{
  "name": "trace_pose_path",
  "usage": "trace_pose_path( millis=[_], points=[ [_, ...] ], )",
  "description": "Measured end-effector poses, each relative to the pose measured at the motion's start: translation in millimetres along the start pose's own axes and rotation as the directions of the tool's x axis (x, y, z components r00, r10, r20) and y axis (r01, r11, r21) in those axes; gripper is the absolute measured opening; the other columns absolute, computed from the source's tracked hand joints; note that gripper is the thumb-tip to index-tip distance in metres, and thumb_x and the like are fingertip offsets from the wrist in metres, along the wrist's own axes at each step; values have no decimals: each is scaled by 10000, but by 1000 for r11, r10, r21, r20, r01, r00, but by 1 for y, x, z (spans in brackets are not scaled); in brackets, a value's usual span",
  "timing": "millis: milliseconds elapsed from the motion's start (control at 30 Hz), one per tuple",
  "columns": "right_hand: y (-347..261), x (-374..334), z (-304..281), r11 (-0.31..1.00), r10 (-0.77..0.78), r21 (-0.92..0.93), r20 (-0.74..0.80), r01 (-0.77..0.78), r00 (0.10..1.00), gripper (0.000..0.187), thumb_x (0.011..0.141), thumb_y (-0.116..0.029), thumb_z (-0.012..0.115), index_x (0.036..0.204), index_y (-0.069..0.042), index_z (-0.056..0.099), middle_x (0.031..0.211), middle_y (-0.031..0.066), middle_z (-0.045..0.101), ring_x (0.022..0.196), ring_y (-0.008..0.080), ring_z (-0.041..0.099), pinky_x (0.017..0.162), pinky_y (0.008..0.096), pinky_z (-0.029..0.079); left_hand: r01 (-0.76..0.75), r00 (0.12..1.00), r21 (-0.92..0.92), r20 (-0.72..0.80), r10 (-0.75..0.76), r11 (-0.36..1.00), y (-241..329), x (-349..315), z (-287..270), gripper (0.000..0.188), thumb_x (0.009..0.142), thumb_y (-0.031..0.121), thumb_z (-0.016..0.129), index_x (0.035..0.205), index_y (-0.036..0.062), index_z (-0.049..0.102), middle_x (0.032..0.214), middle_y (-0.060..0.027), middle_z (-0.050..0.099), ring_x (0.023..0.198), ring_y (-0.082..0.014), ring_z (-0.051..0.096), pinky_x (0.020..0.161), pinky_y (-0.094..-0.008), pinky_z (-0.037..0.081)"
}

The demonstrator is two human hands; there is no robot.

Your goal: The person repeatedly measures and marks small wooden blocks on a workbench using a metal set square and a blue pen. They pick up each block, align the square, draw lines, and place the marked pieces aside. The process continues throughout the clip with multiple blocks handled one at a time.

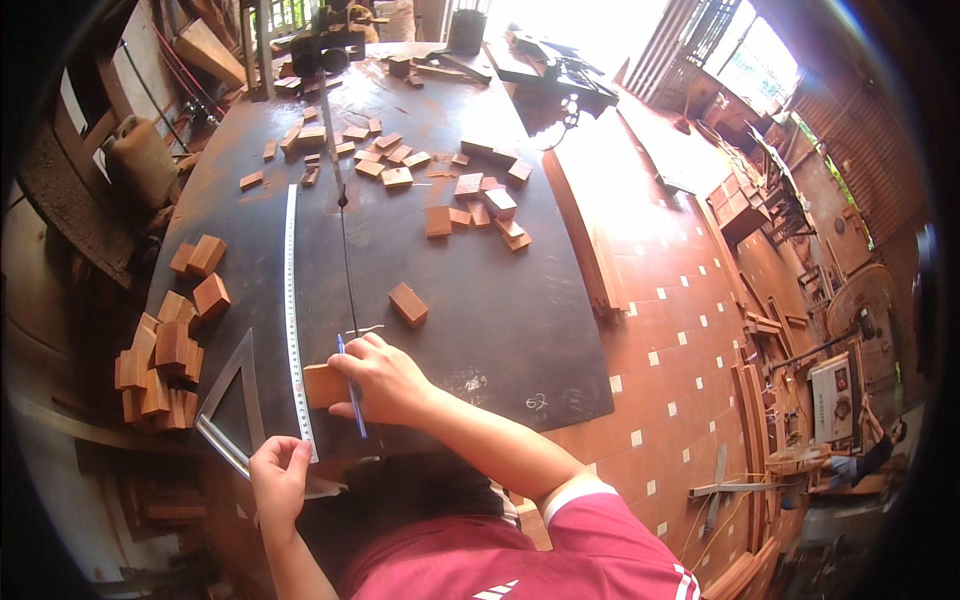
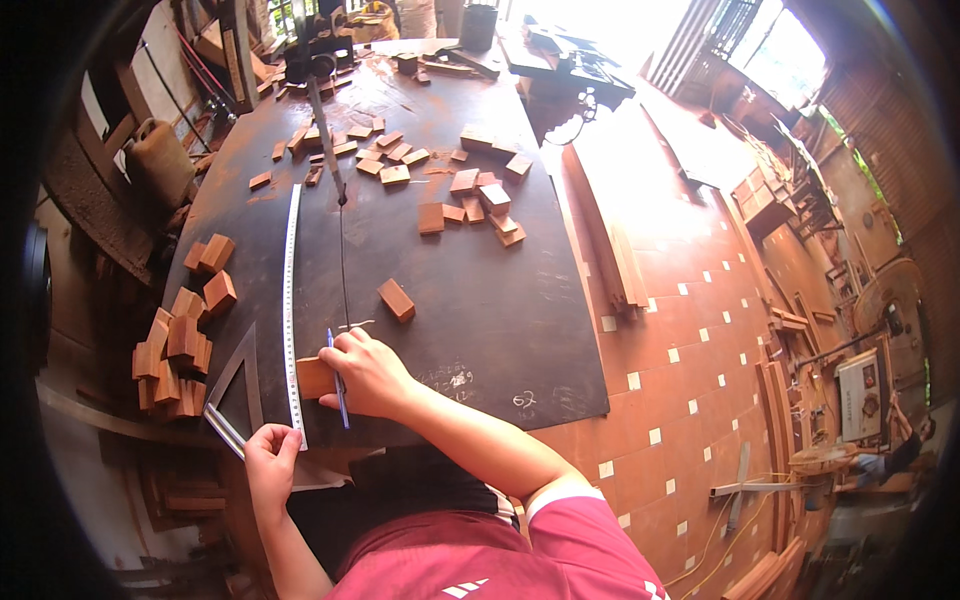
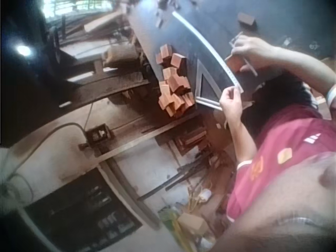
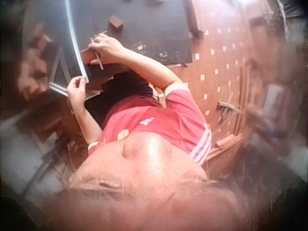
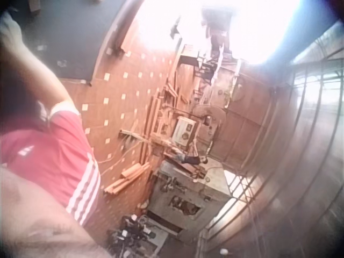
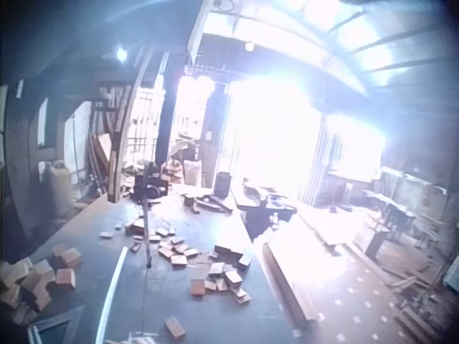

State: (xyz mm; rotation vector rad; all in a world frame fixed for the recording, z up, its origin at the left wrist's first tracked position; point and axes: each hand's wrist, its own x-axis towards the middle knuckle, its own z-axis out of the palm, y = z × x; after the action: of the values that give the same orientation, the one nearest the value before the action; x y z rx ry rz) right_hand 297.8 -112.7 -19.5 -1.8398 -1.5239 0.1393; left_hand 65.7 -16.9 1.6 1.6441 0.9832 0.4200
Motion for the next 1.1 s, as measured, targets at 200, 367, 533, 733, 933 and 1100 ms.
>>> trace_pose_path(
  millis=[200,367,533,733,933,1100],
  points=[
    [-5,0,-1,998,39,39,32,-41,999,588,648,-363,917,1090,-47,692,1049,135,610,1066,334,593,899,435,544,-19,1000,-22,2,19,1000,-5,-1,-2,117,965,83,707,912,-16,675,793,-8,678,709,-62,602,666,-227,476],
    [-4,0,-1,998,52,37,49,-54,997,597,683,-372,913,1137,-63,677,1080,134,611,1077,331,598,875,432,550,-30,999,28,-26,31,999,-5,-3,-8,116,970,84,695,907,-10,670,814,-11,678,729,-67,601,689,-230,481],
    [-7,0,-4,995,71,62,96,-77,993,596,710,-348,902,1166,-61,647,1062,137,592,1079,337,601,882,441,540,-88,993,107,-72,96,990,-6,-8,-22,109,971,85,681,979,-24,682,836,-28,673,783,-94,601,734,-261,493],
    [-6,-1,-2,996,59,54,97,-64,994,591,734,-344,887,1187,-60,635,1084,136,595,1080,341,599,887,441,538,-53,957,190,-272,104,980,-10,-18,-45,160,993,116,664,1087,-13,663,926,-36,675,836,-120,620,779,-269,505],
    [-2,-2,6,998,22,64,55,-25,998,610,748,-336,879,1230,-65,623,1117,143,599,1098,349,599,906,444,542,-15,864,102,-500,64,995,-74,-19,-85,287,1051,165,607,1278,-5,567,1139,-85,623,1043,-148,593,931,-280,472],
    [-5,-1,1,998,-5,57,40,2,999,617,741,-322,886,1242,-71,627,1142,150,611,1107,352,612,906,435,554,-27,927,-220,-371,-58,975,-126,-15,-90,348,1073,245,590,1282,-32,567,1188,-92,631,1102,-162,576,973,-301,447]
  ],
)
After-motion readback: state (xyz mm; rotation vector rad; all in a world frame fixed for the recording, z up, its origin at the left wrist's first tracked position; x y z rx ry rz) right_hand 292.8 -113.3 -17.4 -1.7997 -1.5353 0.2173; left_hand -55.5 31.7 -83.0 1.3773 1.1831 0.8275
